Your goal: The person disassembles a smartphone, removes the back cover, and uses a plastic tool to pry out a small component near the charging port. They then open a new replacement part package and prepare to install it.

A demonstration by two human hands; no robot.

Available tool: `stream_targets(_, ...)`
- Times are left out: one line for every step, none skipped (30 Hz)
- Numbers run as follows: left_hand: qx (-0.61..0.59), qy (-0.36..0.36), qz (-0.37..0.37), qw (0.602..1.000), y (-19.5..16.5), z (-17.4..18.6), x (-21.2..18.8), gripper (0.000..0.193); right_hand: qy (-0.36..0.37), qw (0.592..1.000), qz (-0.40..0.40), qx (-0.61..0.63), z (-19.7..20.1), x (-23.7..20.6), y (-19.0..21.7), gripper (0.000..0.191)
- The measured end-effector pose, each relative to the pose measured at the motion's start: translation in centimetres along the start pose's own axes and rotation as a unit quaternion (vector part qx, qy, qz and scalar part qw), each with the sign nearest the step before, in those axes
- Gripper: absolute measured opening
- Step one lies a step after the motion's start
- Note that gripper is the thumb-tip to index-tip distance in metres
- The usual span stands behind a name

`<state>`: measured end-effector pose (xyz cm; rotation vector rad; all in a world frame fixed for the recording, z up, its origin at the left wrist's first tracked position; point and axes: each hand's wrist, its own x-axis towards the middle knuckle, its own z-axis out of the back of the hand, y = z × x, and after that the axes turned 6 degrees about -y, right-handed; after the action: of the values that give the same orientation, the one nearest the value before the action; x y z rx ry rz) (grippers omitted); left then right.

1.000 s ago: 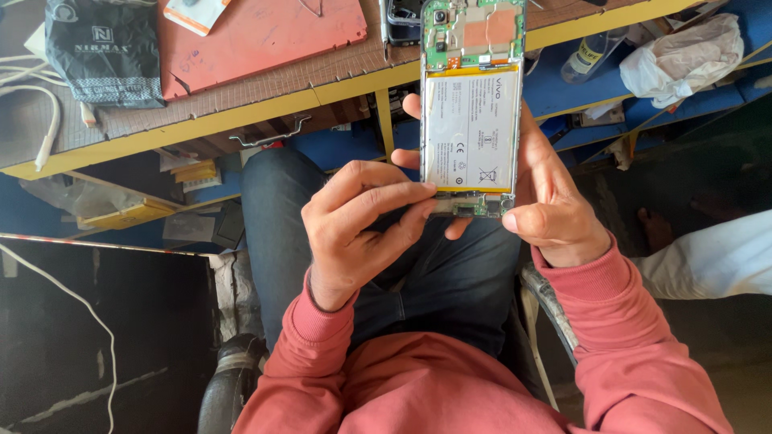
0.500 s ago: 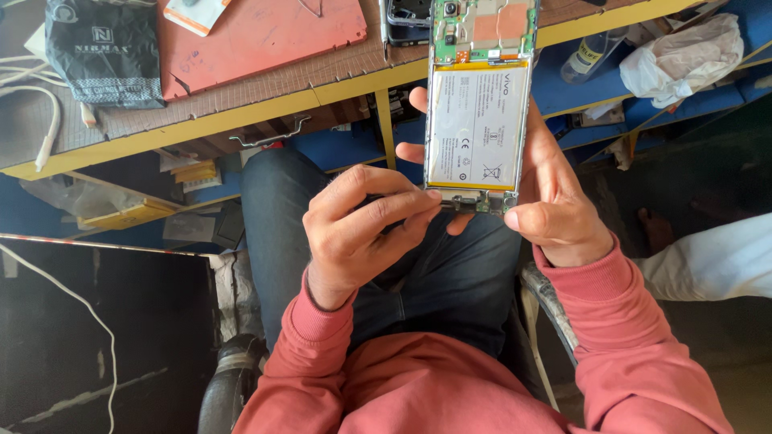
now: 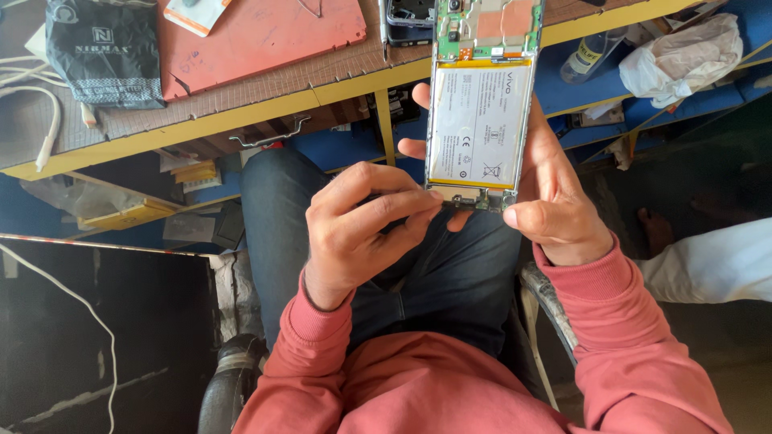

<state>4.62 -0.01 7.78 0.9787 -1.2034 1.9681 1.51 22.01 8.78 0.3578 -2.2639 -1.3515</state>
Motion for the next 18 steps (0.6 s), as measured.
stream_targets(0.000,0.005,0.002,1.000,-0.02,0.04,0.04,0.029,-0.001,1.000,0.000,-0.002,0.06,0.00,-0.04,0.110)
stream_targets(-0.001,0.010,0.004,1.000,-0.04,0.07,0.08,0.029,0.003,1.000,0.003,-0.003,0.15,0.04,-0.07,0.110)
stream_targets(0.000,0.013,0.007,1.000,-0.08,0.10,0.10,0.029,0.006,1.000,0.006,-0.003,0.24,0.10,-0.12,0.109)
stream_targets(0.001,0.015,0.010,1.000,-0.13,0.14,0.11,0.029,0.010,1.000,0.009,-0.003,0.32,0.14,-0.17,0.109)
stream_targets(0.002,0.018,0.012,1.000,-0.17,0.15,0.12,0.030,0.014,1.000,0.013,-0.009,0.39,0.16,-0.22,0.108)
stream_targets(0.002,0.017,0.011,1.000,-0.17,0.14,0.14,0.029,0.018,1.000,0.018,-0.016,0.44,0.18,-0.28,0.107)
stream_targets(0.003,0.017,0.010,1.000,-0.16,0.11,0.16,0.029,0.023,0.999,0.022,-0.022,0.48,0.18,-0.32,0.107)
stream_targets(0.003,0.016,0.009,1.000,-0.14,0.09,0.16,0.029,0.022,0.999,0.025,-0.028,0.51,0.16,-0.35,0.106)
stream_targets(0.002,0.017,0.009,1.000,-0.14,0.09,0.16,0.029,0.022,0.999,0.027,-0.034,0.53,0.13,-0.38,0.105)
stream_targets(0.001,0.018,0.009,1.000,-0.13,0.09,0.14,0.029,0.022,0.999,0.030,-0.040,0.54,0.11,-0.40,0.104)
stream_targets(0.000,0.018,0.009,1.000,-0.12,0.09,0.13,0.029,0.022,0.999,0.029,-0.040,0.56,0.10,-0.40,0.104)
stream_targets(-0.003,0.019,0.010,1.000,-0.09,0.09,0.13,0.029,0.022,0.999,0.029,-0.040,0.58,0.10,-0.39,0.104)
stream_targets(-0.007,0.020,0.010,1.000,-0.06,0.09,0.13,0.029,0.023,0.999,0.028,-0.039,0.59,0.10,-0.39,0.104)
stream_targets(-0.010,0.021,0.011,1.000,-0.05,0.08,0.13,0.029,0.023,0.999,0.029,-0.038,0.58,0.11,-0.40,0.103)
stream_targets(-0.013,0.020,0.015,1.000,-0.06,0.06,0.14,0.029,0.023,0.999,0.029,-0.036,0.56,0.11,-0.42,0.103)
stream_targets(-0.015,0.020,0.019,1.000,-0.08,0.04,0.14,0.029,0.023,0.999,0.029,-0.035,0.55,0.11,-0.43,0.103)
stream_targets(-0.017,0.020,0.023,0.999,-0.10,0.04,0.15,0.029,0.024,0.999,0.029,-0.032,0.54,0.10,-0.43,0.103)
stream_targets(-0.022,0.021,0.026,0.999,-0.13,0.08,0.17,0.029,0.025,0.999,0.028,-0.030,0.53,0.09,-0.42,0.103)
